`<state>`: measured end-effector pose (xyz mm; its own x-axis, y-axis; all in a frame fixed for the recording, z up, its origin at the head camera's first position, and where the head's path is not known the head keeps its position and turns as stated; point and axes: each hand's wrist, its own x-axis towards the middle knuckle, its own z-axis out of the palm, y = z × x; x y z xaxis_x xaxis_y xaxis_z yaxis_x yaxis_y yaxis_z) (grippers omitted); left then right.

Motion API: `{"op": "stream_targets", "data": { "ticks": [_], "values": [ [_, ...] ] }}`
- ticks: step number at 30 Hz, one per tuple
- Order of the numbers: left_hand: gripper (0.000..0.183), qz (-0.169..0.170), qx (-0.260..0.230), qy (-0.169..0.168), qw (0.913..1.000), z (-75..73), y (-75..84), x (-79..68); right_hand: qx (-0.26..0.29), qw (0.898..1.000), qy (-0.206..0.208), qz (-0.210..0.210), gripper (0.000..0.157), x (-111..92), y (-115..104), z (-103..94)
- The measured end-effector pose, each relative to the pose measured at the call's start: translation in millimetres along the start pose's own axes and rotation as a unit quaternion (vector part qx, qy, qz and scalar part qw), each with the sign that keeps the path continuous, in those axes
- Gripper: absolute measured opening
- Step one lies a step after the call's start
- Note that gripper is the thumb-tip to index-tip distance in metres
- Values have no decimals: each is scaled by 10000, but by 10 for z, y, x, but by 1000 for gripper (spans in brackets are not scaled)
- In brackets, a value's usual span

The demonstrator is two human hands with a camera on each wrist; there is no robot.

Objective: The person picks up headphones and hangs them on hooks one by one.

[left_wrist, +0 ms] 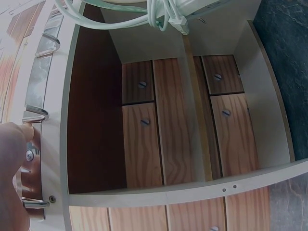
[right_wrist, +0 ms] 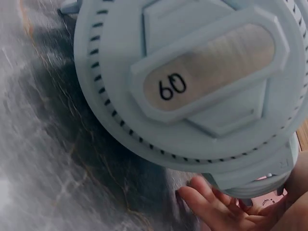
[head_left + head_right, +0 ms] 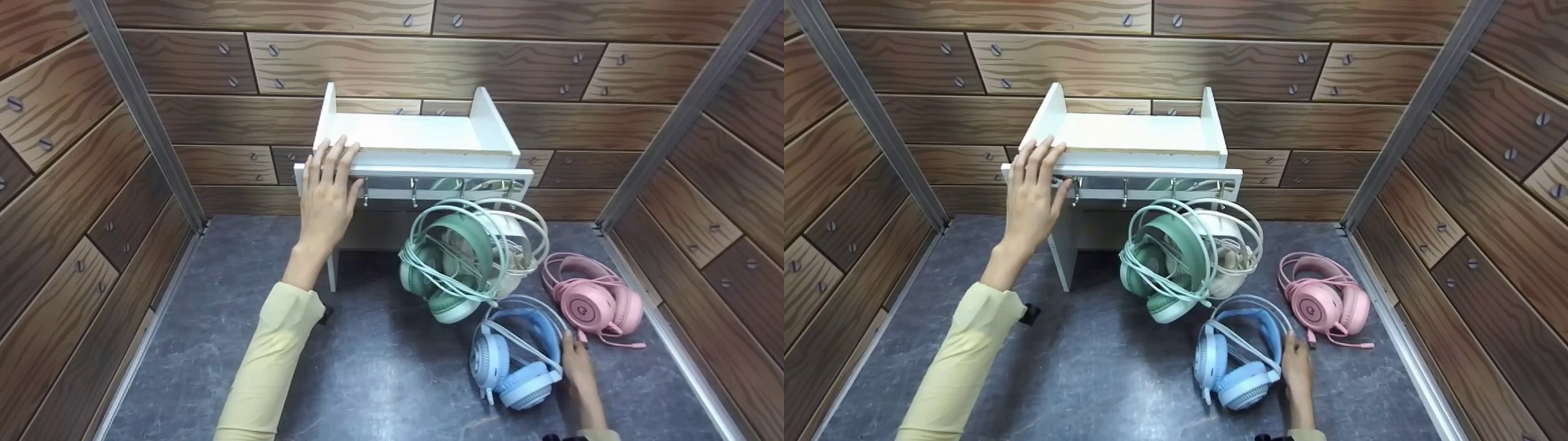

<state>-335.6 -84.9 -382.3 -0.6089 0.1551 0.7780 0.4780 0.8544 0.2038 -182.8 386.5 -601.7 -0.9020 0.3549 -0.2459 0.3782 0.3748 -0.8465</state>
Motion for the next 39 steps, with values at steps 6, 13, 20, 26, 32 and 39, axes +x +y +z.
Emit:
{"op": "stream_targets", "data": {
  "ticks": [6, 13, 20, 26, 32, 39],
  "values": [
    [56, 14, 39, 6, 10000, 0, 0, 2, 346, 9993, 144, -84, 71, -68, -9, 29],
    [55, 26, 91, -30, 10000, 7, -6, -6, -283, 9953, 790, -491, 61, -109, 0, 41],
    [56, -8, 78, -51, 10000, 3, 0, -4, -151, 9926, 1090, -516, 59, -181, -32, 67],
    [56, 18, 95, 1, 10000, 1, 0, 1, -351, 9831, 1627, -762, 54, -251, -79, 75],
    [56, -3, 70, -33, 10000, 7, -3, -6, -262, 9771, 1939, -840, 54, -319, -123, 83],
    [55, 26, 77, 5, 10000, 10, -4, -3, -177, 9683, 2241, -1092, 51, -387, -152, 88]
  ]
}}
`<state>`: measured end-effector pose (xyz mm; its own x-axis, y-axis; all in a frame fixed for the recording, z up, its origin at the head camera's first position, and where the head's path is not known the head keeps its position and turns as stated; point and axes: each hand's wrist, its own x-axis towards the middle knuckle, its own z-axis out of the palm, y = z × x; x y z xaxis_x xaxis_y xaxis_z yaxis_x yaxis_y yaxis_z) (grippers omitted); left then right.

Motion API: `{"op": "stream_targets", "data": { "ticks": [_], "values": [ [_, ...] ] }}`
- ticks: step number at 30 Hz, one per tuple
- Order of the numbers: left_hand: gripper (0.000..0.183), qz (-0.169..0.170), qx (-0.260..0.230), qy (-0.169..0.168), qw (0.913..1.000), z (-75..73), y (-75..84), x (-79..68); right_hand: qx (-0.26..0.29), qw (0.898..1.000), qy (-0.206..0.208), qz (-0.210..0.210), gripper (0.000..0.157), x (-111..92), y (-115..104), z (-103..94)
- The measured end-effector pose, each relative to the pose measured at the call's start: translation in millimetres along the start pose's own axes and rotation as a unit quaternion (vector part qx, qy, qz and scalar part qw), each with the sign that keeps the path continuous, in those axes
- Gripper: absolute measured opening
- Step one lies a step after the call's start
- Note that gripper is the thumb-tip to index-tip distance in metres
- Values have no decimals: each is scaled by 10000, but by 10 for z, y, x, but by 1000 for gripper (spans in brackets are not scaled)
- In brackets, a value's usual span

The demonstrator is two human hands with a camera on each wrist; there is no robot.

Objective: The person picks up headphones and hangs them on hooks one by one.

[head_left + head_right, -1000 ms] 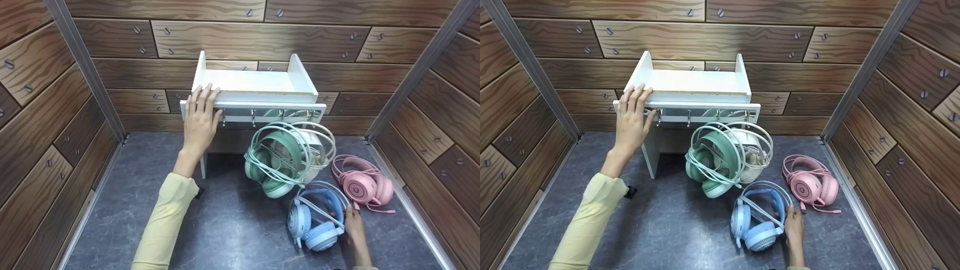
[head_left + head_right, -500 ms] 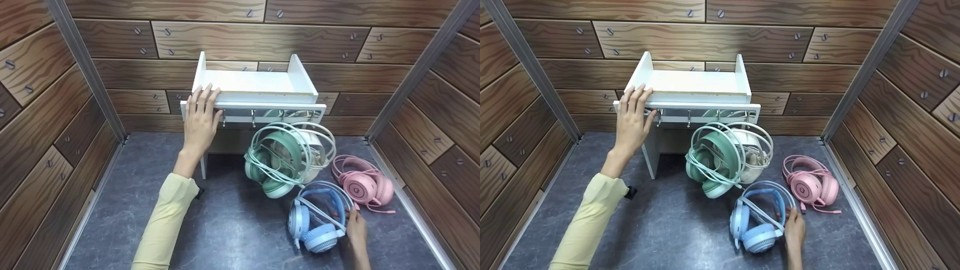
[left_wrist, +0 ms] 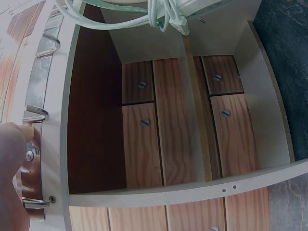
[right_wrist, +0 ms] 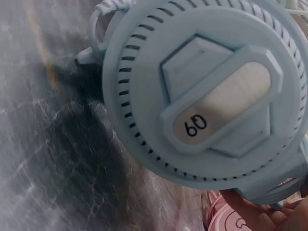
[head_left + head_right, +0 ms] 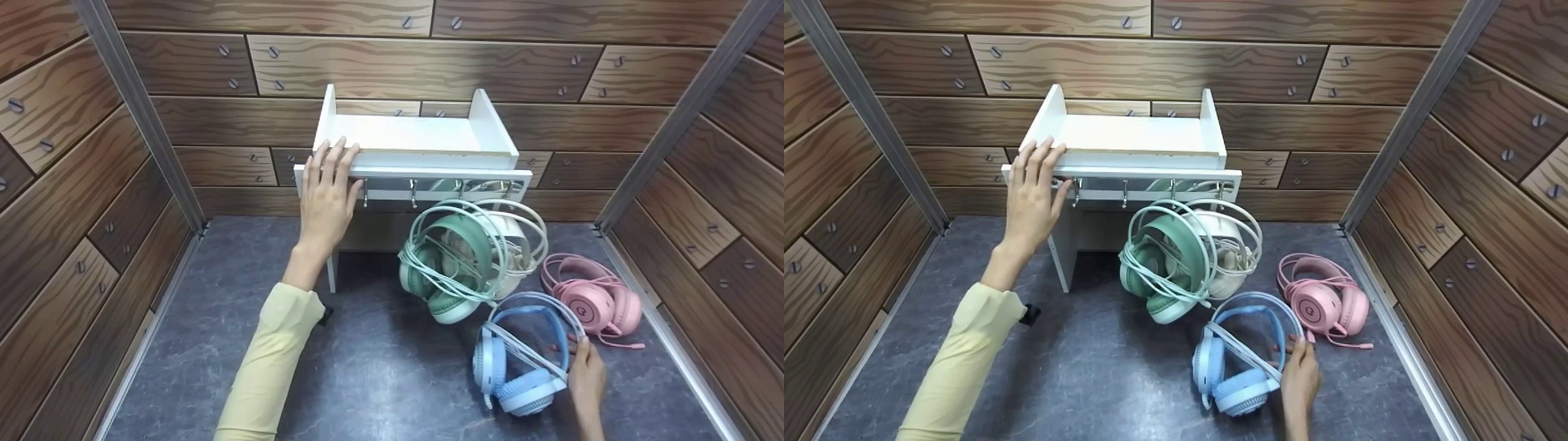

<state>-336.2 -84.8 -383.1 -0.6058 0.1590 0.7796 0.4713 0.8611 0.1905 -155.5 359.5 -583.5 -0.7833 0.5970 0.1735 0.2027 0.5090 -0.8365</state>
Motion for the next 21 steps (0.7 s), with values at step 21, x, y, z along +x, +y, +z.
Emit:
{"op": "stream_targets", "data": {
  "ticks": [21],
  "values": [
    [56, -19, -42, -26, 10000, -9, 4, 2, 324, 9976, 608, -105, 49, -144, -24, -17]
  ]
}}
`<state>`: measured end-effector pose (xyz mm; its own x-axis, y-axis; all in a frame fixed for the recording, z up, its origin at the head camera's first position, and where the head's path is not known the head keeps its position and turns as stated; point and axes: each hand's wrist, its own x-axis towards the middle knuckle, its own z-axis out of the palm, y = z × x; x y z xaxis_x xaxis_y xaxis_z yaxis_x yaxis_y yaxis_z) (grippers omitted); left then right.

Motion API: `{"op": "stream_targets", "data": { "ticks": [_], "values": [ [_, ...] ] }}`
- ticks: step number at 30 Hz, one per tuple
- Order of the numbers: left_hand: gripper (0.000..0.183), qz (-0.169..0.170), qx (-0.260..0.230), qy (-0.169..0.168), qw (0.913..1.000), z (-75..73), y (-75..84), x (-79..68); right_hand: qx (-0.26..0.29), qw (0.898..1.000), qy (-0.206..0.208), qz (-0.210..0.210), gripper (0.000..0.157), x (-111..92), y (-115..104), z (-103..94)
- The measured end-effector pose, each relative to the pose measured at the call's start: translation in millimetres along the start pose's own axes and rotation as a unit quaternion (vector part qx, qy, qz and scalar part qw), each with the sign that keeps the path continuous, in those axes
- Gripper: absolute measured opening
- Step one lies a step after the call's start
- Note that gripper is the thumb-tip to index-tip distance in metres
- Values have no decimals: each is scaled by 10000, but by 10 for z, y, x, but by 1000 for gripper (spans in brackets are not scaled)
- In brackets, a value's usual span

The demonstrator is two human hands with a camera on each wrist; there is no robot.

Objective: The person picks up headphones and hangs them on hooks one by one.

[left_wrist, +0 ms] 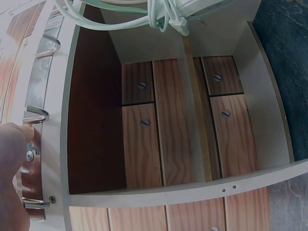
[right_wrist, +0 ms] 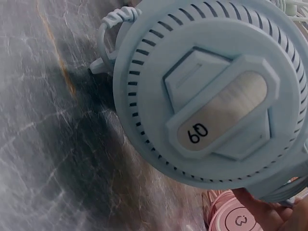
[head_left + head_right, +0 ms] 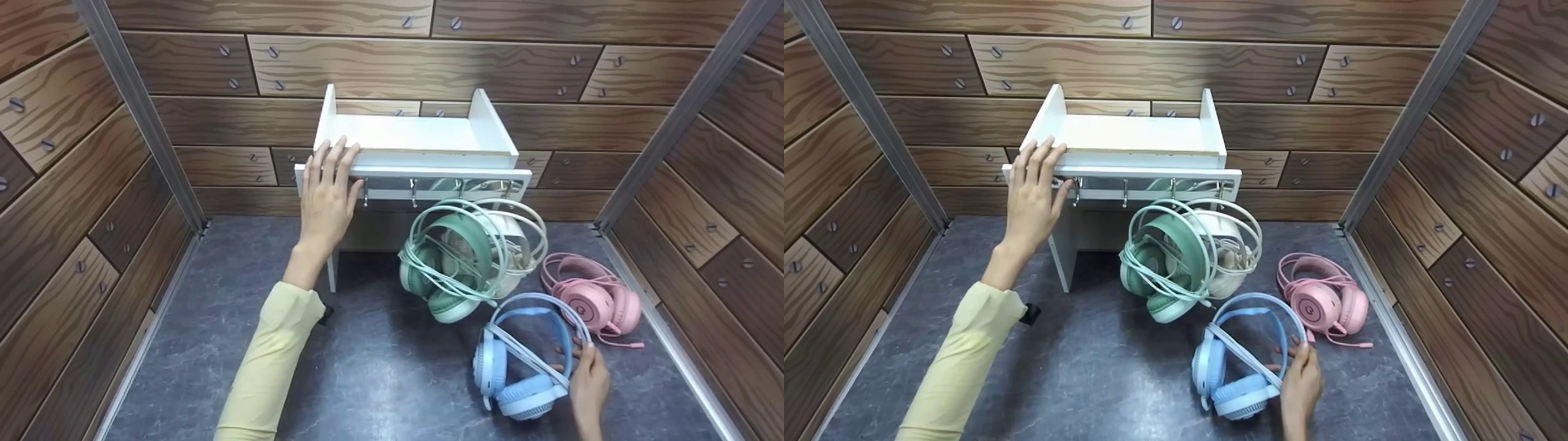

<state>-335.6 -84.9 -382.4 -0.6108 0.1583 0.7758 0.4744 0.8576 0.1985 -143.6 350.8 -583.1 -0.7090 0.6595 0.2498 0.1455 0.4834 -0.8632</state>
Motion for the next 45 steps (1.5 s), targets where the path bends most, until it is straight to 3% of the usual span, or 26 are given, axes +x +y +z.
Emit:
{"op": "stream_targets", "data": {
  "ticks": [33, 45],
  "values": [
    [56, 24, -8, 5, 10000, -5, 5, -1, -266, 9944, 810, -630, 36, -103, -333, -80],
    [55, 51, 14, 24, 10000, 4, -5, -5, 60, 9896, 1059, -976, 30, -116, -398, -86]
  ]
}}
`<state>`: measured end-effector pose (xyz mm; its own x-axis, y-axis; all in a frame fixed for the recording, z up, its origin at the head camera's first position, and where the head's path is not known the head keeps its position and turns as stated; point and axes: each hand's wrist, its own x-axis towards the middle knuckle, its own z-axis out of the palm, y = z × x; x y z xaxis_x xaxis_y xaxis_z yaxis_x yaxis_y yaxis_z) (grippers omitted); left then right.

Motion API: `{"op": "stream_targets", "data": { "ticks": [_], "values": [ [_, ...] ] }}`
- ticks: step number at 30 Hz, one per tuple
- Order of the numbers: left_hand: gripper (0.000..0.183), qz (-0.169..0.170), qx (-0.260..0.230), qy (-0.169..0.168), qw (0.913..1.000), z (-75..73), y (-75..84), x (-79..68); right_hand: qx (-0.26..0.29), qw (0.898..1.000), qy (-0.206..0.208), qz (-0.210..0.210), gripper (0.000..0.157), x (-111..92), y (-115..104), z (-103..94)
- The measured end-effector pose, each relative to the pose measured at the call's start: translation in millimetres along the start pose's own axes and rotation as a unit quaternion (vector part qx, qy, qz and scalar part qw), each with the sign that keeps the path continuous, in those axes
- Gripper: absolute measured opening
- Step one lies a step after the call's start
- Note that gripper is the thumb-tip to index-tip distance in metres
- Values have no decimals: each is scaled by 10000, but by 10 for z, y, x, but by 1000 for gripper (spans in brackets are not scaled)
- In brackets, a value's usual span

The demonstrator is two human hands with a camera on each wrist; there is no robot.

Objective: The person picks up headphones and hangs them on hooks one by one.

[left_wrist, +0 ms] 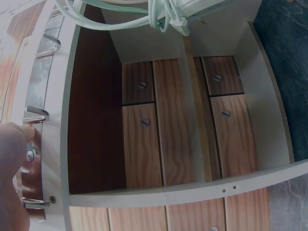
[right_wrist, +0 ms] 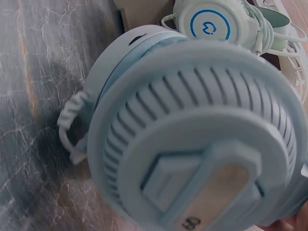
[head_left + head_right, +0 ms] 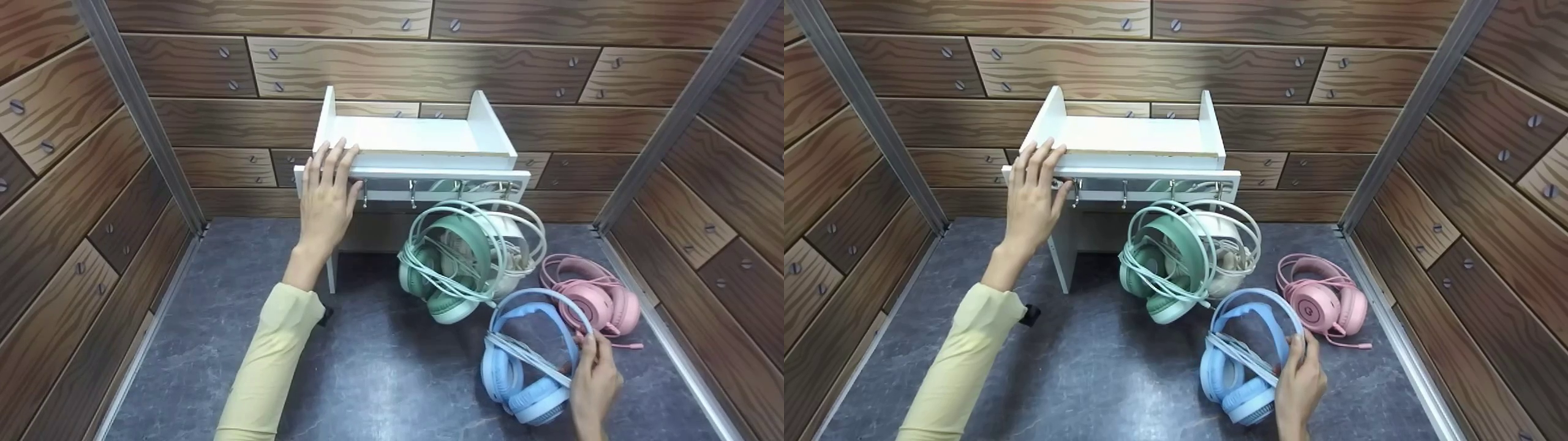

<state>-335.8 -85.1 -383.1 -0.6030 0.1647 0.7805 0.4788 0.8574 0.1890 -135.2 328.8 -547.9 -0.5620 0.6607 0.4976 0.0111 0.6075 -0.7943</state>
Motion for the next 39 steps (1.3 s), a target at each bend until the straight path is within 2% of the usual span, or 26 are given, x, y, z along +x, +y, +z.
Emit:
{"op": "stream_targets", "data": {
  "ticks": [9, 21, 39],
  "values": [
    [54, -26, -10, -16, 10000, -5, 8, 5, 58, 9998, 89, -149, 27, -10, -44, -4],
    [55, -80, -27, -51, 10000, -13, 15, 0, -80, 9998, 126, -102, 25, -13, -53, 13],
    [54, -73, -16, -45, 10000, -7, 11, 4, 378, 9985, 322, -218, 27, -5, -7, 10]
  ]
}}
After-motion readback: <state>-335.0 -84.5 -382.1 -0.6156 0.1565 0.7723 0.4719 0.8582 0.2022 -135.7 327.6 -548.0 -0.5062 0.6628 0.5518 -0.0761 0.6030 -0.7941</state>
